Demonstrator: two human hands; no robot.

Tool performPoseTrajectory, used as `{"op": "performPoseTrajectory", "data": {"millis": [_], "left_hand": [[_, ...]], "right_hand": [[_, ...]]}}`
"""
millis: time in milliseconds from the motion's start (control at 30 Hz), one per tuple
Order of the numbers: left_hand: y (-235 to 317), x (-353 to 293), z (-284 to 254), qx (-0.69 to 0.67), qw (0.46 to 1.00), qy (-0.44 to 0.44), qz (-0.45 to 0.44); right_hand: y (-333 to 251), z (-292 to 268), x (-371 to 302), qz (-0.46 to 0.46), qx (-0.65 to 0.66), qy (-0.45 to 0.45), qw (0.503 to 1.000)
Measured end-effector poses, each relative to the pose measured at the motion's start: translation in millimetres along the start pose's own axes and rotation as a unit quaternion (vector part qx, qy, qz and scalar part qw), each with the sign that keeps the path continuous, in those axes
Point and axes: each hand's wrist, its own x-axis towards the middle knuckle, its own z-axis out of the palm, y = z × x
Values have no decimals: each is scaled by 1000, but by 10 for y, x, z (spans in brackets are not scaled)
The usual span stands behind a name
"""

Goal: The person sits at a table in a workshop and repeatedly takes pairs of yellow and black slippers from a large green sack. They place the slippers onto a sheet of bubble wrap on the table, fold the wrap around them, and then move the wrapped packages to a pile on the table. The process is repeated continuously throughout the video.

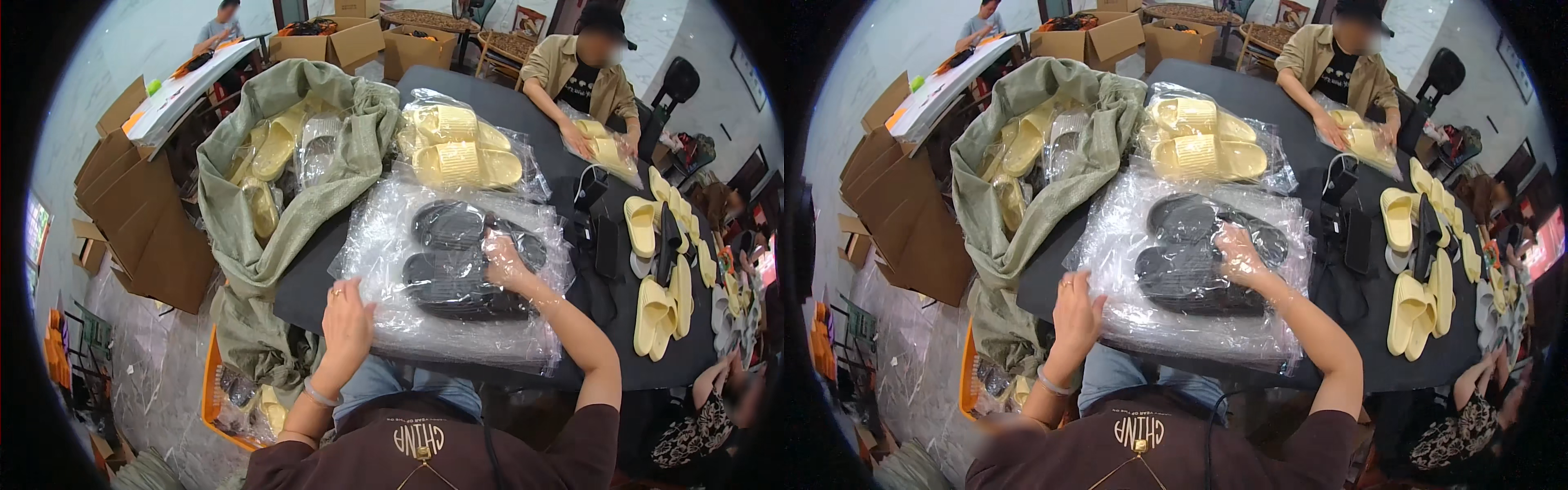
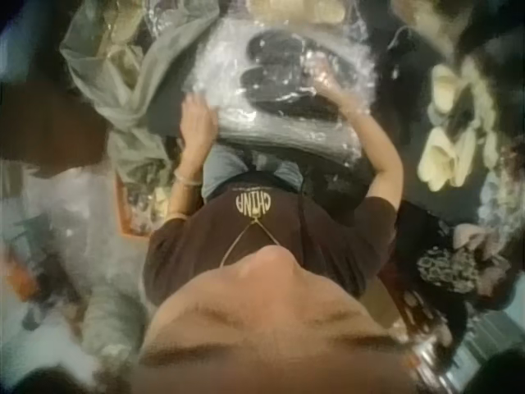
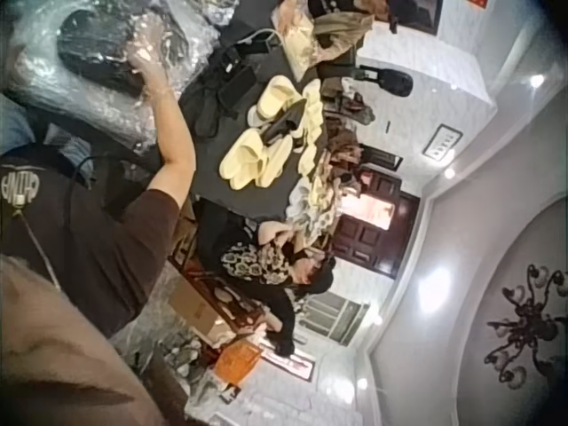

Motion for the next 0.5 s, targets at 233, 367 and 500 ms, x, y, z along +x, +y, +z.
{"op": "performPoseTrajectory", "data": {"millis": [233, 367, 500], "left_hand": [[-52, 737, 740, -2, 986, -95, 138], [-65, 695, 853, 50, 978, -153, 132], [-23, 687, 890, 89, 975, -148, 142]], "right_hand": [[-206, -249, 217, 46, 1, -127, 991], [-96, -263, -49, -17, -27, -36, 999], [68, -621, -417, 80, 78, -90, 990]]}}
